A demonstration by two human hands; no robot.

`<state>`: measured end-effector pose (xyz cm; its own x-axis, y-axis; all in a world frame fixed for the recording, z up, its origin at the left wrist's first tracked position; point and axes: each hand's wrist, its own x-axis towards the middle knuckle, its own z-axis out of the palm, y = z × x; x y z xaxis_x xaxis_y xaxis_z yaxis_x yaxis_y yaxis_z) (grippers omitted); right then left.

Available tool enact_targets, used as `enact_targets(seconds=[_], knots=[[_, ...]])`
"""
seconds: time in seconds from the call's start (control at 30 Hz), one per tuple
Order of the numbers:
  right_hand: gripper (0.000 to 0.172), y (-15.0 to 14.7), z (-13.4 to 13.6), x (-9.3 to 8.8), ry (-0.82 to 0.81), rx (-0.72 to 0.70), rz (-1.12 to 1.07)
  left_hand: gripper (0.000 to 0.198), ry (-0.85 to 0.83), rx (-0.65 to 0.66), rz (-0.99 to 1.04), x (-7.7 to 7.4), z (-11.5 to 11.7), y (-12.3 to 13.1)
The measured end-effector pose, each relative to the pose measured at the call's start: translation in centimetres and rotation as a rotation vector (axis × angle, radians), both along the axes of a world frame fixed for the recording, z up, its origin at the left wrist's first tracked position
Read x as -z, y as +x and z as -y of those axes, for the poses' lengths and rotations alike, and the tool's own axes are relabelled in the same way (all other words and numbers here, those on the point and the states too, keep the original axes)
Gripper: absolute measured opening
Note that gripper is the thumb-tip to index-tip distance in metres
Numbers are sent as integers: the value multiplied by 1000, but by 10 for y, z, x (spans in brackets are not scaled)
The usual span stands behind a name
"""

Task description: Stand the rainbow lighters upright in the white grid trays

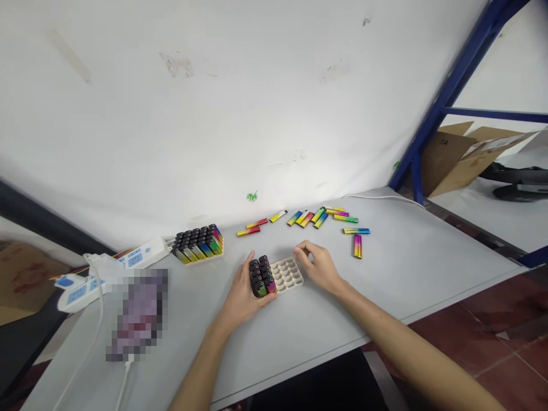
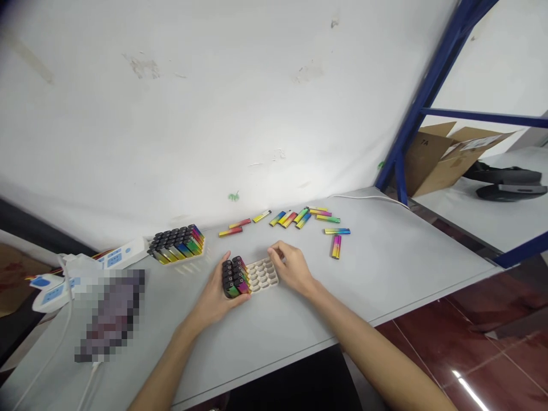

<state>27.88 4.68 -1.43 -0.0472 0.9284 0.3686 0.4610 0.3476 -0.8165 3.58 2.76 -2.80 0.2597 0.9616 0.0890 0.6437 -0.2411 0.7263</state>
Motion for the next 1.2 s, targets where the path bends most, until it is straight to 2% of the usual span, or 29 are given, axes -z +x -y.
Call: enact_targets(seconds=[0.13,0.27,0.4,0.47,0.57,0.73,0.93,1.07,1.2], knots=[[26,30,-7,-1,13,235,217,109,2,2,14,-1,1,0],[31,75,-8,0,-109,571,559,109,7,-1,24,1,1,0],[35,115,-1,9,-223,707,767,107,30,-3,0,3,0,-1],[29,125,5,13,-275,684,781,106,29,-3,-16,2,0,-1],[19,127,14,15,-282,568,741,104,33,10,-38,0,-1,0],[28,107,14,10,-202,347,690,94,53,18,-39,-4,-1,1],[35,66,-11,3,-141,208,554,91,52,31,-32,-8,-1,2],[30,40,-34,1,-74,107,407,91,49,40,-53,-7,-2,2],[27,21,-51,3,-60,92,373,91,42,38,-51,-7,-1,2]])
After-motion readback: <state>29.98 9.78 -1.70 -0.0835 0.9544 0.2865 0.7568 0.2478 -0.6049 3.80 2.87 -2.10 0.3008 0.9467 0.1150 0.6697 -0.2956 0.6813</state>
